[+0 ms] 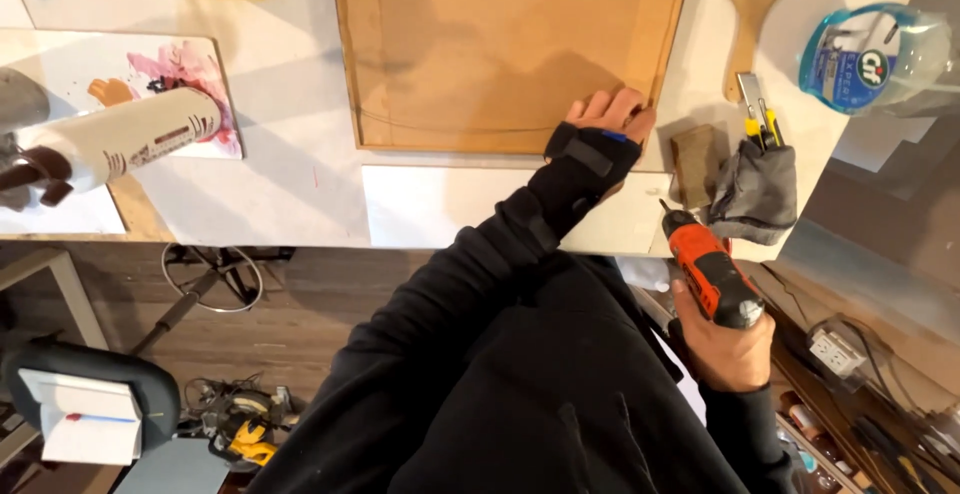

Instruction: Assembling a picture frame for a photograph, including sanding edges, cleaning, and attaching hanging hardware with a power drill.

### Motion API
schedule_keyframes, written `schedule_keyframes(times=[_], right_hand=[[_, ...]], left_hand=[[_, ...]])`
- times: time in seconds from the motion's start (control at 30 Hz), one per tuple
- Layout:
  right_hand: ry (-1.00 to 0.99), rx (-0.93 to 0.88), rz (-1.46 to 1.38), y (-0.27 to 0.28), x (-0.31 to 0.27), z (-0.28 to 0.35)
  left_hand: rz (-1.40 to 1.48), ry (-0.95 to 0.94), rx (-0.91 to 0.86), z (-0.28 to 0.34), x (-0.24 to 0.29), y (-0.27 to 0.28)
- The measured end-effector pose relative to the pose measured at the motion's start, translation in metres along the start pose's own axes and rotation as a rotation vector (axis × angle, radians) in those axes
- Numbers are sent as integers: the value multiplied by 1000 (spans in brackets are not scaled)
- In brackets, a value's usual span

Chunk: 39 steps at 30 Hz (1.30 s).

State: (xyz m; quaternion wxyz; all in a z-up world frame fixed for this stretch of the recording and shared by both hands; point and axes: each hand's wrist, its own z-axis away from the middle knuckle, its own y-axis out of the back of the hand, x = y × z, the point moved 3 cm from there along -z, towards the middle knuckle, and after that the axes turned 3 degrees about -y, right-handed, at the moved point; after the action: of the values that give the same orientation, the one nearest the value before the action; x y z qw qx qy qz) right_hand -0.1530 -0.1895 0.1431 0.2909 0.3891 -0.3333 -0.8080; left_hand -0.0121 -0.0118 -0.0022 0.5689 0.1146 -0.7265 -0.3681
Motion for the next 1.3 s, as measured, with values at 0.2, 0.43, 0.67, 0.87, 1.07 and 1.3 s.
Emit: schedule_keyframes(times=[0.2,0.43,0.67,0.87,1.07,1.3], right_hand=[[7,-38,15,5,13,-1],[17,-38,-50,17,21,0],[-54,-57,-134,18,36,-1],[44,-34,-102,21,11,-5],[502,-98,-6,-3,-65,-55],[955,56,197,-45,-214,-204]], left_hand=[[2,81,-114,-1,5,1],[-30,124,-111,4,9,-10],[-76,150,-69,5,8,-18],[-196,114,-133,16,10,-6],[-82,177,78,80,3,79],[-165,397,160,144,-36,167]])
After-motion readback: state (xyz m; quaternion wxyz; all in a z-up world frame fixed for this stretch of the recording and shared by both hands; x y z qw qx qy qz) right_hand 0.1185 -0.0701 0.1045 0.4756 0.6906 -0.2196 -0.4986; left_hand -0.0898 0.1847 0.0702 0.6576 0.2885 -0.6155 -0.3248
